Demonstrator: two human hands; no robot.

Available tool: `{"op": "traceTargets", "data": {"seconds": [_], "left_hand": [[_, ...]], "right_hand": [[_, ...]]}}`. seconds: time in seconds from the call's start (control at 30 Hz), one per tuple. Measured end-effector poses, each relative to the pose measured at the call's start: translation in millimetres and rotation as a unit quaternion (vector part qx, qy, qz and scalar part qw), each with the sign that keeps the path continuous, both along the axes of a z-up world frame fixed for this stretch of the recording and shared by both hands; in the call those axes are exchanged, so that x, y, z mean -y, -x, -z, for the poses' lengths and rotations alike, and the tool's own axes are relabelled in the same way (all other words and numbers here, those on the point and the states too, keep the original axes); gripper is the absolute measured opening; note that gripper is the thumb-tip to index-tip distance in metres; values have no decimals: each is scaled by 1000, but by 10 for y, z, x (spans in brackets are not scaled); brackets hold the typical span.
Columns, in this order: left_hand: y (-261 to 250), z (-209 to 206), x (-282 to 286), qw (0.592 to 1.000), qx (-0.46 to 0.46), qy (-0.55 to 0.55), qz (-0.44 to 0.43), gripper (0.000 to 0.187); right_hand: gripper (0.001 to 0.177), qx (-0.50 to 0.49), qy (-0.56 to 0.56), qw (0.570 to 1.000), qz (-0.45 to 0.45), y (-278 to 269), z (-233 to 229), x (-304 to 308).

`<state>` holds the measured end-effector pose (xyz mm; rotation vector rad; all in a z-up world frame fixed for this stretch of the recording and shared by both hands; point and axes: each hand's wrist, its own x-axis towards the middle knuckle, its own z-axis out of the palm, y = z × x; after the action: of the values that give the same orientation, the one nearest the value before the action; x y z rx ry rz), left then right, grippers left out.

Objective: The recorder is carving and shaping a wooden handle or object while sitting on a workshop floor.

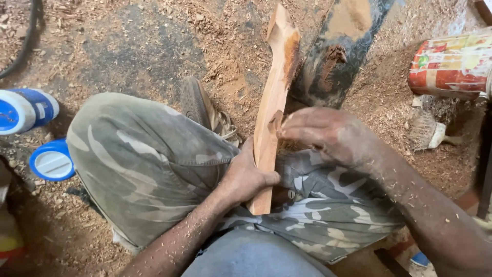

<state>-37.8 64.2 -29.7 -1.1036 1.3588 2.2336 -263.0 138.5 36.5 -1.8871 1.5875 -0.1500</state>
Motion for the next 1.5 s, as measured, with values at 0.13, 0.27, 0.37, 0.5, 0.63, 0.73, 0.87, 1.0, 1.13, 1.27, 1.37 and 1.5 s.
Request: {"op": "traceTargets", "data": {"seconds": [0.13,0.27,0.37,0.5,0.63,0.73,0.87,1.0,1.13,1.27,1.37,1.5], "left_hand": [[-11,-18,-31,1000,4,10,7,101],[24,-1,64,1000,24,2,20,106],[4,-39,9,1000,-2,22,-1,97],[11,-49,32,1000,-4,-16,-9,101],[3,-26,-23,1000,4,-30,-3,101],[51,-2,49,1000,16,12,7,103],[17,-30,-23,1000,-17,-4,-22,99],[-13,-15,-7,1000,-13,2,-11,101],[-16,-20,-39,1000,-11,8,-13,102],[-25,-15,25,999,23,-23,-16,105],[-6,6,-20,999,-29,-8,-35,98],[-3,-25,-14,1000,-17,-3,-19,102]], "right_hand": [[56,-26,39,999,3,-80,72,92],[65,-33,43,999,-6,-93,77,87],[60,-11,6,1000,-18,-84,-68,95],[63,15,35,999,-4,-17,28,-25],[61,-7,75,997,24,-155,114,66],[65,-11,86,996,22,-134,193,-70],[57,23,25,999,10,-140,-120,49],[55,37,34,998,43,-71,-7,-23],[53,49,87,993,60,-133,327,-109],[61,45,94,992,70,-181,209,-145],[55,47,79,994,59,-115,118,-188],[53,2,48,999,23,-112,-40,-135]]}}
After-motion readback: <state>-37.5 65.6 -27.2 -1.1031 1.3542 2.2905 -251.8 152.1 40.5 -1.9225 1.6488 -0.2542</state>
